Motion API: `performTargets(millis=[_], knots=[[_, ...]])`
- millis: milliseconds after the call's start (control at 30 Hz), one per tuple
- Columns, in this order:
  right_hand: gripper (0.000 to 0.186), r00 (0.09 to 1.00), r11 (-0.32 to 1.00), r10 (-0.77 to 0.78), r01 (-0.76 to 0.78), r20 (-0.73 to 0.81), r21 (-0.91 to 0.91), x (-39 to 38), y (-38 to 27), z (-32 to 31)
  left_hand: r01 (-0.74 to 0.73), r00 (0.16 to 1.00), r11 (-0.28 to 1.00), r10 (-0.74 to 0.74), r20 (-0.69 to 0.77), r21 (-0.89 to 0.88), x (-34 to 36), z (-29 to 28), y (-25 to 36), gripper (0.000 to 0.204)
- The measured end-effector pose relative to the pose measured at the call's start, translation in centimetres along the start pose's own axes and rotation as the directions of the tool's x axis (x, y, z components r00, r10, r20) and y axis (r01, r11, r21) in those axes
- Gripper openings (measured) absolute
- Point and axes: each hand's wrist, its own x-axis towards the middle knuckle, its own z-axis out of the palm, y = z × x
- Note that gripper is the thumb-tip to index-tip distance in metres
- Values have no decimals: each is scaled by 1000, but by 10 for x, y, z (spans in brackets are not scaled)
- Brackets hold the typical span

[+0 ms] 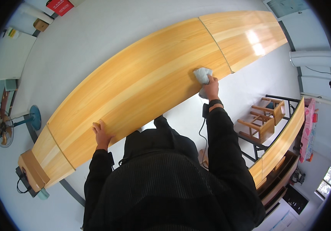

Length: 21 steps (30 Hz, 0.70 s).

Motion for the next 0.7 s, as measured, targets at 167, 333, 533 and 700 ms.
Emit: performTargets(millis=[167, 333, 533, 700], knots=[[53, 991, 989, -132, 131, -2, 67, -76, -52, 38, -39, 999, 998, 37, -35, -50, -6, -9, -3, 114], [55, 990, 974, -141, 135, 18, 184, -148, -111, 79, -145, 988, 987, 141, -70, -64, -14, -8, -9, 100], [54, 938, 928, -330, 301, 108, 221, -254, -196, 131, -378, 924, 901, 356, -138, -213, -33, -2, -75, 82], [50, 855, 878, -456, 387, 248, 281, -331, -276, 165, -247, 968, 919, 218, -125, -307, -55, 2, -155, 77]])
